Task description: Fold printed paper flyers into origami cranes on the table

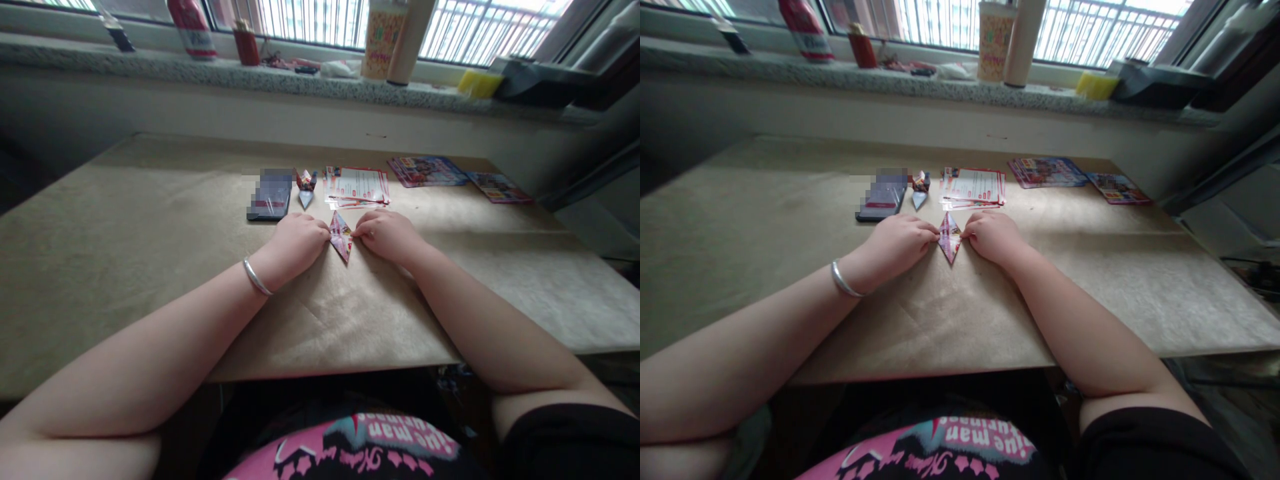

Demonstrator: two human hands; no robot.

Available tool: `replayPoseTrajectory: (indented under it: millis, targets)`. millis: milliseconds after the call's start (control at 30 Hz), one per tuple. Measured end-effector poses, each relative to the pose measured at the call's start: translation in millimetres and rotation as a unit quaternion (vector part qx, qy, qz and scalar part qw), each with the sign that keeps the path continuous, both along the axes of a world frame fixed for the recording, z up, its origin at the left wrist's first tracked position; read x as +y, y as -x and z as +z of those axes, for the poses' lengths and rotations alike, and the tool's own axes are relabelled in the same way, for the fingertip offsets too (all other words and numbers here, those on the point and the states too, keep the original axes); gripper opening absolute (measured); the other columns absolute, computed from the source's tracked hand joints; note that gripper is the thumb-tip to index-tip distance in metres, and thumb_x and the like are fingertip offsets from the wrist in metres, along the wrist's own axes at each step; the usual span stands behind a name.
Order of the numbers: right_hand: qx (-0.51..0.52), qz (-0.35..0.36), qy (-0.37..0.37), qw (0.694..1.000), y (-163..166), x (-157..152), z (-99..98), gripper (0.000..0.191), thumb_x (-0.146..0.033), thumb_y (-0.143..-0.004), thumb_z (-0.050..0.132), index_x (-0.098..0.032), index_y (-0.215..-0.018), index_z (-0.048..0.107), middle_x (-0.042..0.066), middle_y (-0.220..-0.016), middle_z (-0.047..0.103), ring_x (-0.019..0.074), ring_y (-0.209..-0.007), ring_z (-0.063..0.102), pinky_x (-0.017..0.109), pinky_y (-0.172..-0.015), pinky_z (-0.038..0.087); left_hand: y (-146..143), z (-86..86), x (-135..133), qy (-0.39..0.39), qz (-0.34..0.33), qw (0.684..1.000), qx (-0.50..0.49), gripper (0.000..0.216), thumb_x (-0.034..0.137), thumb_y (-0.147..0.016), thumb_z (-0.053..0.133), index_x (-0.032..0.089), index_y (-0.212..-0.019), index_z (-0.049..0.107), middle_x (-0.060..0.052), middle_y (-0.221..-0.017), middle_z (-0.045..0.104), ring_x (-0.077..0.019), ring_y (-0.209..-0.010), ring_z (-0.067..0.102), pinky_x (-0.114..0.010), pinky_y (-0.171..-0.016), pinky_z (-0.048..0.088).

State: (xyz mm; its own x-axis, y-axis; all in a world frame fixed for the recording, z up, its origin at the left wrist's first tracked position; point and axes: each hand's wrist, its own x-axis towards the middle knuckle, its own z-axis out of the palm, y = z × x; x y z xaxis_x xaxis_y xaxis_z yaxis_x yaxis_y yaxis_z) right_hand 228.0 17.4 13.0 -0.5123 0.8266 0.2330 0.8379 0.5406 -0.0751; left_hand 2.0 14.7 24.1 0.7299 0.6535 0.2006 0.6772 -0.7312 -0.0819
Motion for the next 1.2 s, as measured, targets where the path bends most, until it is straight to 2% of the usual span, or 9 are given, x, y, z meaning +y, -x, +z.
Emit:
replayPoseTrajectory:
  millis: [100,267,500,700,900,1200]
  targets:
    - [0.005,-0.012,0.013,1.000,-1,0,0.5,0.031,-0.013,-0.085,0.055,-0.027,-0.096,0.081,0.002,-0.104,0.077,0.0229,-0.099,0.068,0.037,-0.087,0.051,-1,1.4,-4,0.007,0.014,1.000,0.008,0.031,0.013,-0.088,0.048,0.015,-0.099,0.078,-0.010,-0.103,0.076,-0.0259,-0.096,0.070,-0.041,-0.089,0.053]
    - [0.018,-0.020,0.032,0.999,2,-4,2.2,0.030,-0.015,-0.086,0.055,-0.025,-0.098,0.080,0.003,-0.107,0.075,0.0235,-0.102,0.067,0.037,-0.089,0.051,4,0.1,-3,0.007,0.026,1.000,0.005,0.032,0.017,-0.089,0.047,0.015,-0.098,0.077,-0.010,-0.103,0.075,-0.0257,-0.096,0.070,-0.039,-0.087,0.055]
    - [0.057,-0.049,0.032,0.997,9,-10,-0.8,0.023,-0.019,-0.085,0.056,-0.020,-0.092,0.079,0.008,-0.105,0.073,0.0246,-0.100,0.066,0.037,-0.091,0.051,5,-3.9,3,0.014,-0.003,1.000,-0.022,0.028,0.016,-0.090,0.045,0.014,-0.095,0.073,-0.009,-0.107,0.071,-0.0229,-0.096,0.067,-0.036,-0.089,0.055]
    - [0.081,-0.096,0.024,0.992,15,-13,-4.3,0.020,-0.033,-0.088,0.061,-0.019,-0.088,0.074,0.011,-0.103,0.071,0.0270,-0.102,0.064,0.040,-0.091,0.049,8,-8.7,5,0.014,-0.034,0.998,-0.048,0.024,0.020,-0.091,0.047,0.013,-0.095,0.071,-0.010,-0.114,0.071,-0.0242,-0.109,0.065,-0.037,-0.097,0.053]
    - [0.090,-0.104,0.018,0.990,18,-13,-8.0,0.028,-0.046,-0.088,0.064,-0.019,-0.094,0.071,0.012,-0.106,0.070,0.0285,-0.103,0.062,0.042,-0.090,0.048,10,-14.4,11,-0.023,-0.042,0.997,-0.054,0.026,0.021,-0.092,0.049,0.015,-0.084,0.073,-0.008,-0.095,0.076,-0.0232,-0.090,0.070,-0.037,-0.087,0.054]
    - [0.140,-0.079,0.029,0.987,15,-10,-14.2,0.031,-0.046,-0.083,0.070,-0.019,-0.098,0.071,0.011,-0.113,0.070,0.0297,-0.110,0.062,0.045,-0.099,0.047,10,-18.8,16,-0.027,-0.064,0.992,-0.108,0.028,0.023,-0.092,0.051,0.016,-0.080,0.074,-0.006,-0.085,0.075,-0.0202,-0.079,0.068,-0.033,-0.077,0.052]
